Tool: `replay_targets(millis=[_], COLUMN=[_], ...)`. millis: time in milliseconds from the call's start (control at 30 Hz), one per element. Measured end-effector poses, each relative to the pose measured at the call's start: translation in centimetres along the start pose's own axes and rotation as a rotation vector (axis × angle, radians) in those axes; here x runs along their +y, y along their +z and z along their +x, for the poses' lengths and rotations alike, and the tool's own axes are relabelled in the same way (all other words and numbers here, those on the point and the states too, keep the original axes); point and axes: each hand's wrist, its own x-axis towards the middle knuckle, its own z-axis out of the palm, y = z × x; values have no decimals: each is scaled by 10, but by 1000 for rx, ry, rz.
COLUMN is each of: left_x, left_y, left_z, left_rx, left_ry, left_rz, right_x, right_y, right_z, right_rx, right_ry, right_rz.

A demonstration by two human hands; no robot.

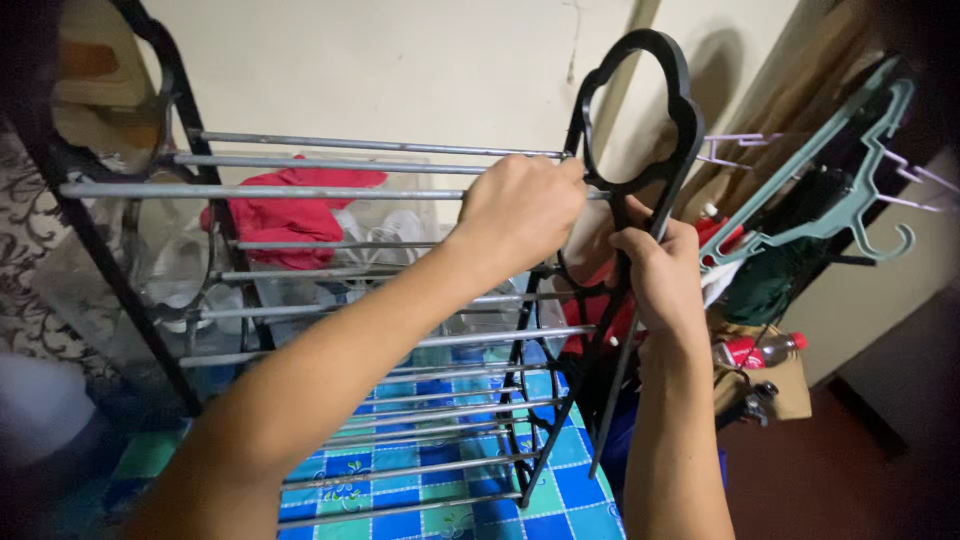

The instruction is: The person assembles a metal shoe rack by inserting horizontal rods into vertical supports and securing them. They then move the assembled rack to the floor and place a helmet and a bag of grain on it.

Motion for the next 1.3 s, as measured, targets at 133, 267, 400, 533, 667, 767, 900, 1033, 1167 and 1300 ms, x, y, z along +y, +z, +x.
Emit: replay_targets(millis=[133,267,400,533,667,767,900,1033,1167,1300], left_x=[3,-1,-8,-13,-28,-44,-49,-60,-79,-112], left_y=[7,14,22,22,-1,-41,-111,-175,-190,-192], left_z=[-5,-11,-16,-21,-34,-59,-101,-133,-153,-174], left_rx=[99,101,145,136,16,15,230,566,807,538], left_ry=[81,239,185,90,-52,-168,-170,-308,-676,-695], left_rz=[35,213,186,170,183,294,136,229,27,-126], right_x=[-6,-16,-21,-38,-80,-111,-131,-130,-124,-116], right_y=[1,2,10,8,-3,12,83,179,253,292], right_z=[-2,-11,-12,-20,-57,-88,-73,-32,-20,-21], right_rx=[-1,-28,-53,-3,263,314,57,-227,-357,-457], right_ry=[1,-9,-24,-57,-519,-426,-600,-664,-673,-684], right_rz=[-10,-50,-128,-365,-600,-383,-628,-707,-668,-718])
